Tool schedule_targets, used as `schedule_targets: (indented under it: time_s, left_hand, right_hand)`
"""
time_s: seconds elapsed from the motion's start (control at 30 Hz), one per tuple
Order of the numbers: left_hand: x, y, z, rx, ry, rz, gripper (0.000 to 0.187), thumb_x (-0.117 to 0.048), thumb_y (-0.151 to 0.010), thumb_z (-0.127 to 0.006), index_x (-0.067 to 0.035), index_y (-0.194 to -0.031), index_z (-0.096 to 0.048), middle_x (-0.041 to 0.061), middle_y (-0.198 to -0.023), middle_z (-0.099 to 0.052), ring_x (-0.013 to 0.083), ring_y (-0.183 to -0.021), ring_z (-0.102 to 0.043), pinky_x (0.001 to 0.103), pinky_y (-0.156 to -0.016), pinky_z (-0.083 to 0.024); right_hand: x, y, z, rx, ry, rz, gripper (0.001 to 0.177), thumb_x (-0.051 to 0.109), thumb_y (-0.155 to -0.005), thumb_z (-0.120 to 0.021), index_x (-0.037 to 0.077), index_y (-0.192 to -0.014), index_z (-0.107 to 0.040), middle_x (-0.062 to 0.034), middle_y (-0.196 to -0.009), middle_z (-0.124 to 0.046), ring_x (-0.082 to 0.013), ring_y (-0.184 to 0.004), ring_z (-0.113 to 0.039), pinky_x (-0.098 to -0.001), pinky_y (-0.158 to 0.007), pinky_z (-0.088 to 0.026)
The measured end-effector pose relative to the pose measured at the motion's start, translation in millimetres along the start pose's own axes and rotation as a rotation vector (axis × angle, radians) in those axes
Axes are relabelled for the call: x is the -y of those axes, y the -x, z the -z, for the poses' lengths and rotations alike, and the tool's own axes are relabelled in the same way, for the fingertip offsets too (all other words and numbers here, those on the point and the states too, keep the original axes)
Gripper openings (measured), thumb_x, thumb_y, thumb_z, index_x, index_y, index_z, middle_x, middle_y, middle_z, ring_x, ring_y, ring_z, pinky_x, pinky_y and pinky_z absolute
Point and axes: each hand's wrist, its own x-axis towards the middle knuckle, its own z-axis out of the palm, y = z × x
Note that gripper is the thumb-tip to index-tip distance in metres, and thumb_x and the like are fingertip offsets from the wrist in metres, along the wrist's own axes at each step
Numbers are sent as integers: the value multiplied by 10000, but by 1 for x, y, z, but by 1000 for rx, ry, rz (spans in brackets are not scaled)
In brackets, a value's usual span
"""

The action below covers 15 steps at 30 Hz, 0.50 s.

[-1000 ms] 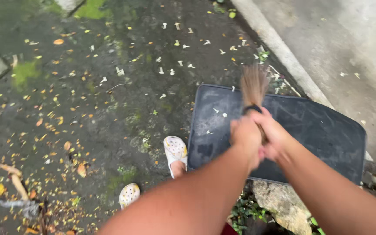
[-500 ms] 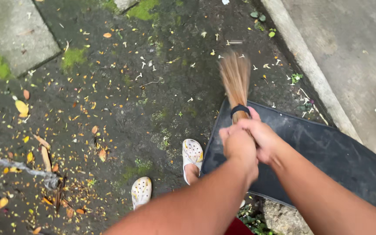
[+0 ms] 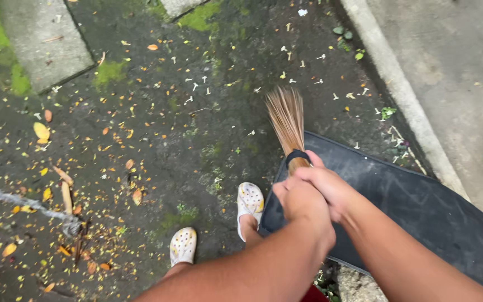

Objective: The person sweeps fallen leaves and debris along an outdoor pathway using a handheld broom.

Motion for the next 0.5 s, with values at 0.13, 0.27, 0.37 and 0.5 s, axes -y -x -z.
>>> schedule_targets:
  time_s: [0.13, 0.27, 0.37, 0.5]
  left_hand:
    - [-25, -21, -3, -26, -7, -61, 272, -341, -985, -380, -213, -1201, -484, 127, -1218, -632, 287, -1069, -663, 421, -952, -515]
    - [-39, -18, 6, -109, 26, -83, 261, -344, -984, -388, -201, -1180, -484, 124, -1189, -636, 282, -1054, -657, 428, -944, -508]
    - [-37, -10, 8, -33, -36, -106, 255, -347, -983, -394, -192, -1164, -485, 121, -1168, -640, 279, -1043, -651, 433, -938, -503]
    - [-5, -20, -10, 182, -302, -162, 262, -350, -969, -423, -177, -1146, -510, 118, -1119, -658, 269, -1019, -656, 430, -932, -506]
  right_hand:
    - [5, -37, -30, 195, 7, -39, 833, 106, -840, -581, 310, -1593, -287, -153, -924, -695, -262, -806, -686, -465, -725, -548]
    - [17, -32, -51, 356, 124, -108, 916, 73, -770, -546, 384, -1570, -226, -218, -913, -709, -296, -818, -712, -456, -765, -575]
    - [22, -18, -40, 278, 24, 71, 954, 43, -749, -563, 355, -1589, -236, -204, -948, -730, -279, -831, -709, -465, -782, -573]
    - [7, -11, 9, -63, -161, 214, 936, 95, -797, -586, 369, -1621, -237, -111, -1001, -739, -243, -868, -705, -456, -793, -565]
